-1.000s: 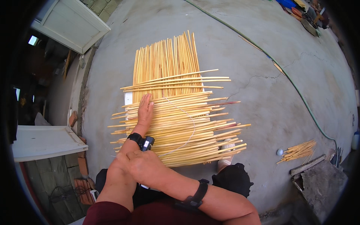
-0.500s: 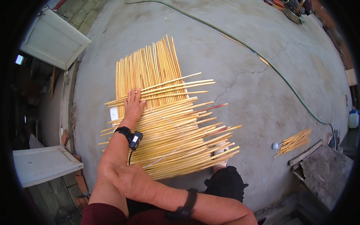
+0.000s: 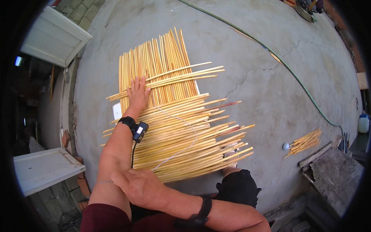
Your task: The person weaves together thin wooden sticks using a white string and a needle, aligning them horizontally and securing them one by one.
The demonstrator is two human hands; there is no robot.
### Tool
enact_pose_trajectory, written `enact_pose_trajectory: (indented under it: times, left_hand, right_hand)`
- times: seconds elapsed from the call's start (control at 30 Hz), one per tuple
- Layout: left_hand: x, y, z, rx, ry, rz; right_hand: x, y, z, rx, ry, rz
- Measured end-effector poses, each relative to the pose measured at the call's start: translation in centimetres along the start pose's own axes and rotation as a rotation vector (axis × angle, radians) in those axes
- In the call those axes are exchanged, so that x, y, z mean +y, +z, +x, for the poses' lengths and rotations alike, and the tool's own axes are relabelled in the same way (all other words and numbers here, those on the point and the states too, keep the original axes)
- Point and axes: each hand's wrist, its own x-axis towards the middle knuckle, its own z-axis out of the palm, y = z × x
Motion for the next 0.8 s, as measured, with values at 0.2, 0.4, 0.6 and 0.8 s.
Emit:
enact_pose_trajectory:
  times: [0.2,0.4,0.6,0.8]
  left_hand:
    - [-1.1,-3.1,-3.2,0.113,0.211,-0.349]
    - [-1.6,-4.7,-7.6,-0.145,0.212,-0.362]
    - [-0.9,-5.1,-9.1,-0.060,0.261,-0.327]
    - [-0.2,-4.8,-7.6,-0.214,0.151,-0.202]
  right_hand:
    - [-0.3,-0.4,-0.3,-0.031,0.007,-0.015]
    - [-1.2,0.2,-1.3,-0.035,-0.032,0.004]
    - [-2.3,-0.2,-2.5,-0.049,-0.048,-0.045]
    - [-2.7,-0.7,-3.0,-0.050,-0.069,-0.087]
